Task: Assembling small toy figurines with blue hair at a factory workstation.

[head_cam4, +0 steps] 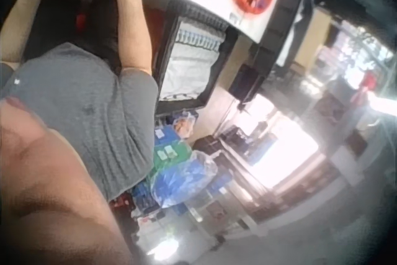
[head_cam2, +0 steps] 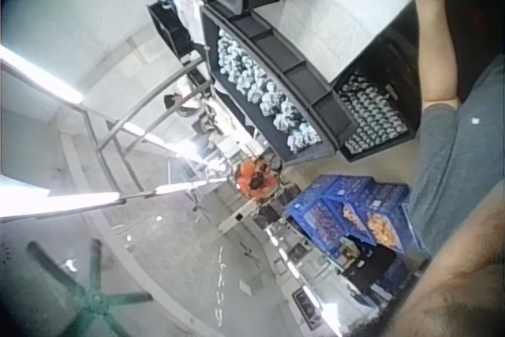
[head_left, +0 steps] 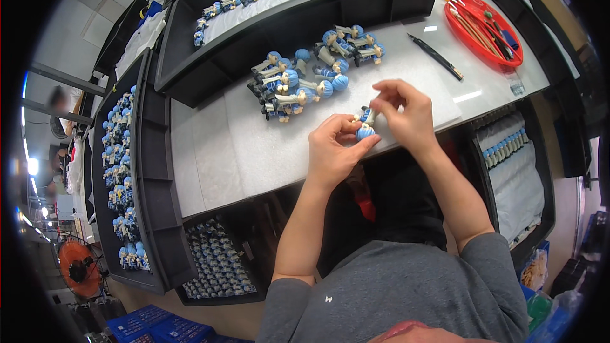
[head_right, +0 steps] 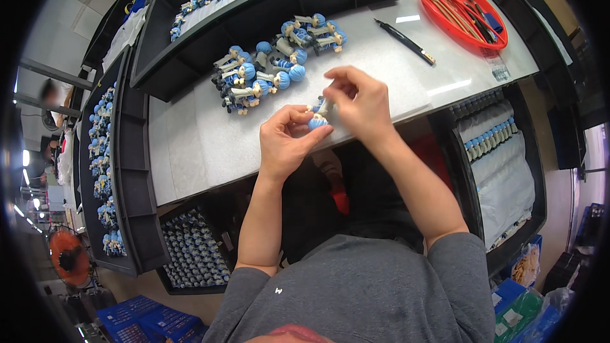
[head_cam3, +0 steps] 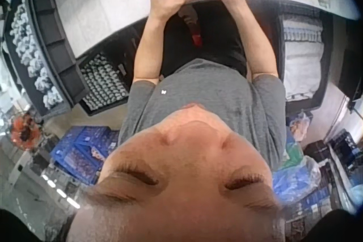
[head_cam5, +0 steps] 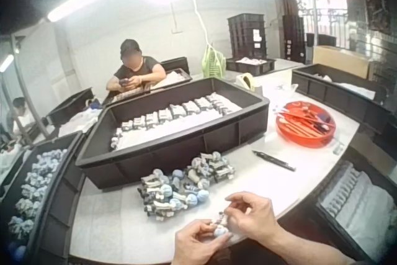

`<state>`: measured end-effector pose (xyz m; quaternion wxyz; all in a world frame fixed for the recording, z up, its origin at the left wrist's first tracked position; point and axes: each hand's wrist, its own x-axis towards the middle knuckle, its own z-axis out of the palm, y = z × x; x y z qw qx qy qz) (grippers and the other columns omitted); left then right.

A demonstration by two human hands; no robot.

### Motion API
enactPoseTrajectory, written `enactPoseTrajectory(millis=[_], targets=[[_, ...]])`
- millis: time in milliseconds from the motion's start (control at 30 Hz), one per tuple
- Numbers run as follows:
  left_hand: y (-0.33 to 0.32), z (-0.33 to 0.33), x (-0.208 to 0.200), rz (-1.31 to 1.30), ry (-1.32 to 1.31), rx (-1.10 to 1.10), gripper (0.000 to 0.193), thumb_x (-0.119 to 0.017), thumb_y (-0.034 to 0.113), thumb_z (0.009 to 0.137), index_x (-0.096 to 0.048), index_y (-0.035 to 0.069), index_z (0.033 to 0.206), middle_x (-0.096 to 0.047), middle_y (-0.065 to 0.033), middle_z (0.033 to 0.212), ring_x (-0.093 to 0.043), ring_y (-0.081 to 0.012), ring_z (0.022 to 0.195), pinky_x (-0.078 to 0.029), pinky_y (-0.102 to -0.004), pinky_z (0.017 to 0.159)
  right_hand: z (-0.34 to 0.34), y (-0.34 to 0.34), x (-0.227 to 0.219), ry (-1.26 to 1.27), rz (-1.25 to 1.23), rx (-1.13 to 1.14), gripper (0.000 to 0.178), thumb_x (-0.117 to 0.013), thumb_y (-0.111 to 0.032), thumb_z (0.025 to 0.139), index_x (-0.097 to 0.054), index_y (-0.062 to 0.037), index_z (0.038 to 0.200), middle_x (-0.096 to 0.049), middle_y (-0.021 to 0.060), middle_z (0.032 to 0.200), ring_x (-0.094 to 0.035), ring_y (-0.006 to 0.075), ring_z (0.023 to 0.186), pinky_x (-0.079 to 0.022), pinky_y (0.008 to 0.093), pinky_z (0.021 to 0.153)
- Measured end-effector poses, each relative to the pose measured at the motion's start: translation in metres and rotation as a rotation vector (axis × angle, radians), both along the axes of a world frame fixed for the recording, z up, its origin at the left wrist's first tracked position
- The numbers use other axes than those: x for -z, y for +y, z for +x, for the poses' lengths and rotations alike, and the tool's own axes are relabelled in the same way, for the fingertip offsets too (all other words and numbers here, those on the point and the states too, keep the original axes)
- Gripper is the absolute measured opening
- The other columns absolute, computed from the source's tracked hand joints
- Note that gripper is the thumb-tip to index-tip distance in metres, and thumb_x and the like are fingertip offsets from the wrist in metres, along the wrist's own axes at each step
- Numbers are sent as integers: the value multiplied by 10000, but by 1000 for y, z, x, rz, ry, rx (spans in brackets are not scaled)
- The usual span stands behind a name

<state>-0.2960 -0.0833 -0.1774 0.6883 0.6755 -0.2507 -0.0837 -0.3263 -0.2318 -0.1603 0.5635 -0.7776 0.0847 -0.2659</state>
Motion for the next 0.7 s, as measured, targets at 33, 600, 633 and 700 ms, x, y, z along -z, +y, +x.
enactPoseTrajectory(millis=[33,600,633,700], targets=[[2,2,2,6,24,7,240,-783,28,659,-599,-16,807,-583,-98,957,-596,-105,811,-512,-214,709,-7,8,0,-36,43,-55,209,-645,40,706,-632,14,913,-640,85,710,-600,115,622,-482,239,597],[6,4,12,-131,140,143,275,-664,-62,742,-594,-35,1006,-532,-164,1165,-544,-221,1037,-493,-302,836,-26,-24,8,-177,-466,-408,391,-593,91,646,-612,-22,1019,-615,137,955,-573,294,925,-470,368,820],[9,5,7,-74,91,154,264,-659,-58,747,-602,-38,1004,-533,-168,1165,-551,-227,1020,-504,-295,803,-27,-24,10,-244,-533,-378,360,-610,65,650,-612,-21,999,-618,128,917,-583,290,867,-481,353,776],[11,6,6,-45,9,137,183,-604,-37,786,-612,-44,969,-548,-198,1144,-565,-216,986,-504,-281,760,-40,-29,9,-242,-468,-338,315,-632,42,659,-616,-22,967,-623,114,900,-589,268,862,-486,341,765]])
